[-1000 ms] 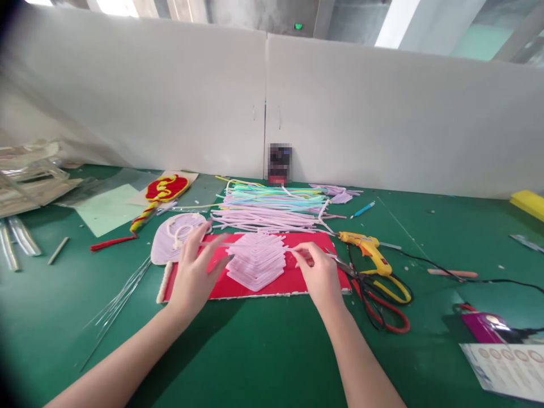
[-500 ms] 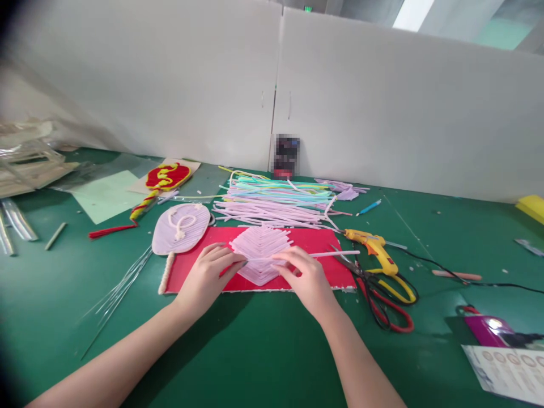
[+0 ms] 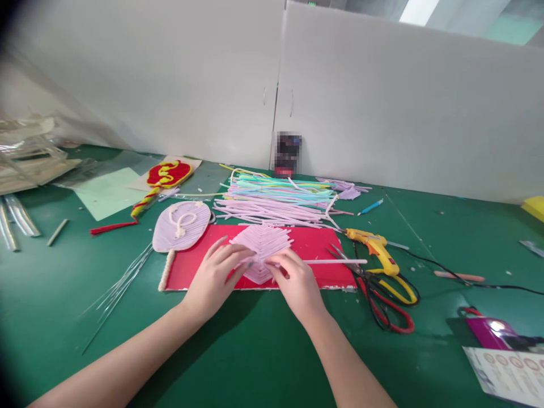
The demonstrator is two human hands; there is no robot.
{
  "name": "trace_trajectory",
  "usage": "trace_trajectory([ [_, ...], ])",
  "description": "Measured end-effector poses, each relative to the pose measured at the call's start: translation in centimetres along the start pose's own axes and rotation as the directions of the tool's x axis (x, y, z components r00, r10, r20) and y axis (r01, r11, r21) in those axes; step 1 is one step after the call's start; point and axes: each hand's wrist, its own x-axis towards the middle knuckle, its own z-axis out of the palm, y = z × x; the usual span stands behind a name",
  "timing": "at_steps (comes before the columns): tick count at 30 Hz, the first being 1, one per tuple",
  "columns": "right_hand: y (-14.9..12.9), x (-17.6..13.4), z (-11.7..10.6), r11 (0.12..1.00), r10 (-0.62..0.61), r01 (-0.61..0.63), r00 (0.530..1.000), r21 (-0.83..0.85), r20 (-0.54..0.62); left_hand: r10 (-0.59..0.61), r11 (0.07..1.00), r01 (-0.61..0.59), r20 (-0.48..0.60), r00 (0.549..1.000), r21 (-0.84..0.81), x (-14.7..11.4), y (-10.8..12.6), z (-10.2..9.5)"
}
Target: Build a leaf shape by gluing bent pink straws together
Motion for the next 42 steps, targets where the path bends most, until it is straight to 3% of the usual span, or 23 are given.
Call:
trace_trajectory([
  [3,0.5,0.1,-0.6,0.998,0.055,-0.055,0.997,-0.008,-0.050,-0.218,0.974,0.221,-0.053,0.974,0.044,0.1,-1.2,-0.1],
  [5,1.1,0.1,-1.4,0.985,0.174,-0.171,0.978,0.036,-0.115,-0.333,0.935,0.336,-0.045,0.942,0.111,0.1,-2.1,0.0],
  [8,2.2,0.1,-2.3,0.908,0.415,-0.385,0.882,0.168,-0.225,-0.407,0.901,0.394,0.038,0.913,0.180,0.1,-2.7,0.2],
  [10,2.9,0.1,-2.4,0.852,0.508,-0.444,0.828,0.276,-0.237,-0.418,0.899,0.397,0.092,0.904,0.185,0.0,-2.7,0.4],
  [16,3.0,0.5,-1.8,0.721,0.581,-0.458,0.809,0.520,-0.093,-0.454,0.891,0.449,0.188,0.871,0.068,-0.2,-2.1,0.8],
  [21,2.3,0.7,-1.8,0.644,0.599,-0.449,0.799,0.619,-0.044,-0.458,0.880,0.470,0.142,0.878,-0.066,0.0,-2.3,0.7],
  [25,2.2,0.8,-1.5,0.664,0.549,-0.377,0.832,0.645,-0.078,-0.425,0.892,0.436,0.107,0.899,-0.118,0.2,-2.1,0.4],
  [32,3.1,1.2,-0.5,0.831,0.415,-0.324,0.902,0.452,-0.117,-0.403,0.914,0.406,0.116,0.908,-0.003,0.2,-3.0,0.9],
  [36,3.8,0.8,0.0,0.933,0.357,-0.338,0.915,0.124,-0.190,-0.413,0.911,0.405,0.170,0.895,0.082,0.2,-3.1,1.1],
  [39,3.9,0.3,0.5,0.922,0.334,-0.364,0.920,-0.131,-0.206,-0.417,0.908,0.395,0.207,0.885,0.141,0.2,-2.9,1.1],
  [42,3.6,0.0,0.8,0.896,0.264,-0.310,0.947,-0.318,-0.182,-0.406,0.912,0.374,0.226,0.886,0.169,0.2,-2.9,1.1],
])
